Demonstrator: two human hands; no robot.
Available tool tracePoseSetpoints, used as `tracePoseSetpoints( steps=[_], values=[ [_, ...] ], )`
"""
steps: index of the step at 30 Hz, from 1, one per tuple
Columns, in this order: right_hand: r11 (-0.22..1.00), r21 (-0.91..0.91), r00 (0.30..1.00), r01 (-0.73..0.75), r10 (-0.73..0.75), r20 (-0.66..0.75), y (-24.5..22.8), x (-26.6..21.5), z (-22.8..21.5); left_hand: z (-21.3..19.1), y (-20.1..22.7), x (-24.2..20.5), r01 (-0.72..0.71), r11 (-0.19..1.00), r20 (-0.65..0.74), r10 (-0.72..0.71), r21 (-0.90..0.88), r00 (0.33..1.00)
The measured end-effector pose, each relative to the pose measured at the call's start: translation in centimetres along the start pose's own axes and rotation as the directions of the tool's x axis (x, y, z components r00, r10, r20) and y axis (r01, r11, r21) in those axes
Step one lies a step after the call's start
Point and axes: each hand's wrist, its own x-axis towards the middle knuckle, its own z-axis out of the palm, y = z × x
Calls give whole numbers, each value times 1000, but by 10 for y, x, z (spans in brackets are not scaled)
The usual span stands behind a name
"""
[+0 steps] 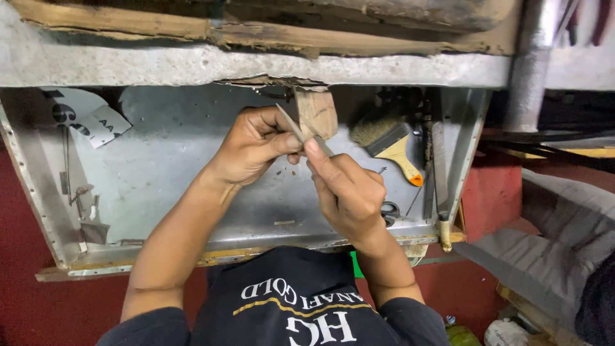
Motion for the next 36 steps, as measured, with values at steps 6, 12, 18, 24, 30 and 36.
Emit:
tracePoseSetpoints(
  steps=[6,12,18,24,30,36],
  values=[
    [998,-65,996,6,-12,-84,3,-25,-9,-1,-5,-5,4,1000,-42,-5,-25,999],
    [954,-246,981,-170,188,48,-19,-73,-38,-18,-12,-20,-41,999,-104,42,8,994],
    [808,-541,888,-235,405,218,-20,-171,-33,-24,-23,-30,-28,1000,-119,27,-5,993],
    [734,-638,920,-235,380,98,13,-201,-54,-27,-24,-34,-8,998,-119,15,61,993],
    [493,-804,877,-332,476,-70,51,-152,-106,-19,-18,-35,-20,996,-144,33,88,989],
    [465,-852,900,-241,436,-17,73,-158,-108,-19,-19,-35,-23,993,-164,43,120,986]
  ],
)
